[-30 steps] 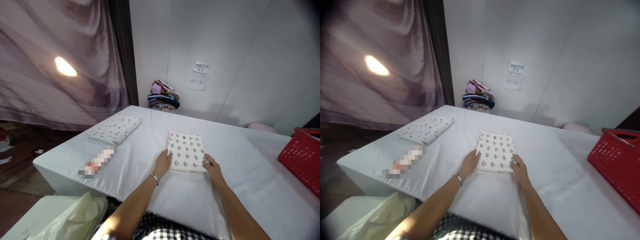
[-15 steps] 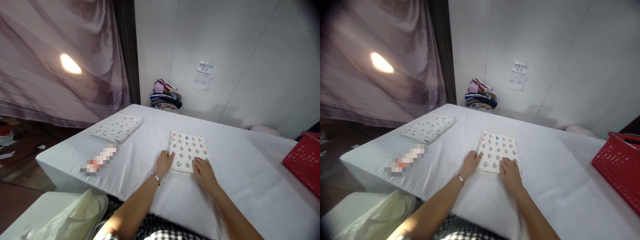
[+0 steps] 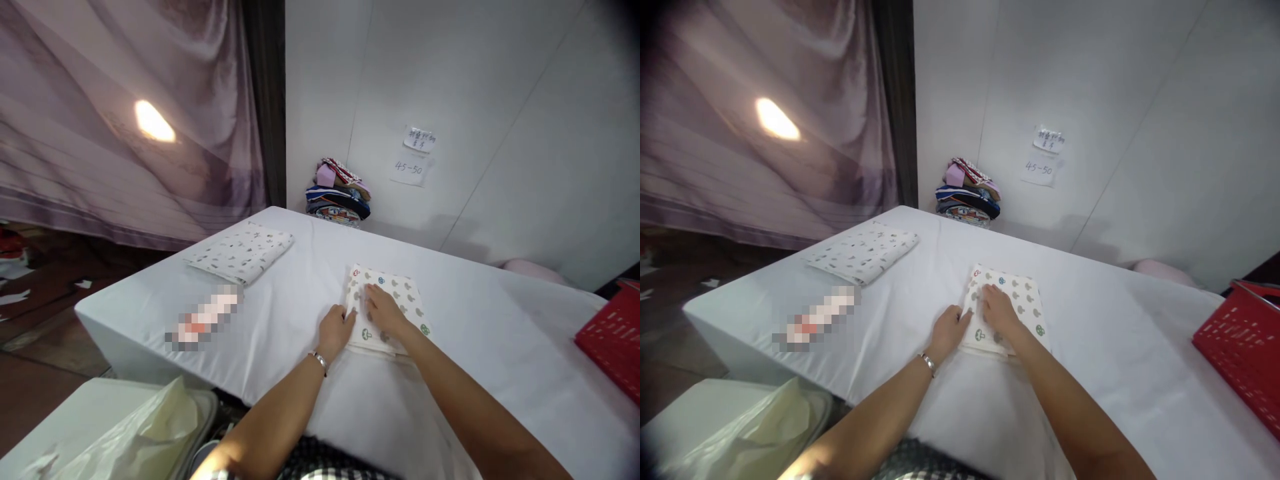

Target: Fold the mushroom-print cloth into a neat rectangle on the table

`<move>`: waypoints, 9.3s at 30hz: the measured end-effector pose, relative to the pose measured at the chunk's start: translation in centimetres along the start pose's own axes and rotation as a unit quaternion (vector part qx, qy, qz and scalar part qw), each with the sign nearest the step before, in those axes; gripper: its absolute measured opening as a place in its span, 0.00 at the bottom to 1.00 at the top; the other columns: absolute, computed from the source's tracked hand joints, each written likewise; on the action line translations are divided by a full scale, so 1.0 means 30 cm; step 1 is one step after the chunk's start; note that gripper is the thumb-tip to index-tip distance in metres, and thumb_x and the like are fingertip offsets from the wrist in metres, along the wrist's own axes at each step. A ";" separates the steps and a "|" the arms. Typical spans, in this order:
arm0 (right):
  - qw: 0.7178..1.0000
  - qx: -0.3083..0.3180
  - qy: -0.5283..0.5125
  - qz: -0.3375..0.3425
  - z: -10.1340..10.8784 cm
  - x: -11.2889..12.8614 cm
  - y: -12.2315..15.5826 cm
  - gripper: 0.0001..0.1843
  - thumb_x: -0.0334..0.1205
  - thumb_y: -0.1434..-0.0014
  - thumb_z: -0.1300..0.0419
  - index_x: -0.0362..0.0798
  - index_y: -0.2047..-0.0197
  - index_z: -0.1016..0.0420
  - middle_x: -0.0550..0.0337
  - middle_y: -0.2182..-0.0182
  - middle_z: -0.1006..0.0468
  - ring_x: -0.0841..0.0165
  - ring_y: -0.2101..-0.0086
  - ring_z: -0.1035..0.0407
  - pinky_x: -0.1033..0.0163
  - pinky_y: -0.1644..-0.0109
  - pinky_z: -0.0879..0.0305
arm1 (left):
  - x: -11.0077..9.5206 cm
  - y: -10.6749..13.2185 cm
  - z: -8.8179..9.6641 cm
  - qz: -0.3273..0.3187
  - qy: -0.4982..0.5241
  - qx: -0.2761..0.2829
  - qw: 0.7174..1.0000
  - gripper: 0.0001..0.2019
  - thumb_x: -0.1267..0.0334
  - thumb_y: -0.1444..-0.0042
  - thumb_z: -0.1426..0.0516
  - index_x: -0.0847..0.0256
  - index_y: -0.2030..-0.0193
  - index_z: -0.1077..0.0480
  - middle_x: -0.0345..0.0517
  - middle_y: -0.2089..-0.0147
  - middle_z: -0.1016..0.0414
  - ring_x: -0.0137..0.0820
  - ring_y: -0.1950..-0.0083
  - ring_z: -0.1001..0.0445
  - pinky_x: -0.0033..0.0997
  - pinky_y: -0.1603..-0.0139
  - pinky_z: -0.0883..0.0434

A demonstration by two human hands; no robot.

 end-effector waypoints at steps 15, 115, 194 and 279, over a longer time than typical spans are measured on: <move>0.997 0.049 0.044 -0.040 -0.150 -0.023 -0.273 0.25 0.41 0.36 0.59 0.44 0.38 0.45 0.51 0.34 0.53 0.60 0.36 0.60 0.47 0.37 0.61 | 0.016 -0.015 -0.031 -0.017 -0.032 0.023 0.999 0.13 0.56 0.40 0.51 0.59 0.71 0.36 0.43 0.70 0.31 0.30 0.69 0.32 0.29 0.69 0.45; 0.738 -0.180 -0.531 -0.377 -0.038 -0.488 0.497 0.36 0.35 0.58 0.33 0.49 0.43 0.33 0.57 0.66 0.21 0.65 0.68 0.26 0.65 0.69 0.32 | -0.234 0.229 -0.092 -0.446 -0.119 0.045 0.886 0.24 0.58 0.45 0.44 0.58 0.42 0.40 0.50 0.39 0.38 0.40 0.37 0.44 0.47 0.36 0.49; 0.994 0.076 0.074 -0.040 -0.112 -0.151 -0.219 0.36 0.58 0.37 0.64 0.46 0.33 0.55 0.55 0.33 0.59 0.61 0.35 0.68 0.49 0.35 0.71 | -0.200 0.094 -0.115 -0.324 -0.166 0.022 0.931 0.23 0.51 0.38 0.55 0.61 0.41 0.39 0.52 0.36 0.41 0.43 0.34 0.48 0.54 0.35 0.51; 0.987 0.048 0.112 -0.108 -0.045 -0.364 -0.139 0.36 0.57 0.37 0.64 0.46 0.33 0.54 0.54 0.34 0.55 0.62 0.35 0.63 0.47 0.35 0.70 | -0.197 0.086 -0.103 -0.310 -0.153 0.053 0.937 0.22 0.52 0.38 0.55 0.59 0.40 0.39 0.48 0.34 0.44 0.40 0.33 0.49 0.51 0.34 0.52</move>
Point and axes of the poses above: each hand's wrist, its own y-axis away from the middle knuckle, its own z-axis out of the back of the hand, x = y × z, the point moved 7 cm from there along -y, towards the middle knuckle
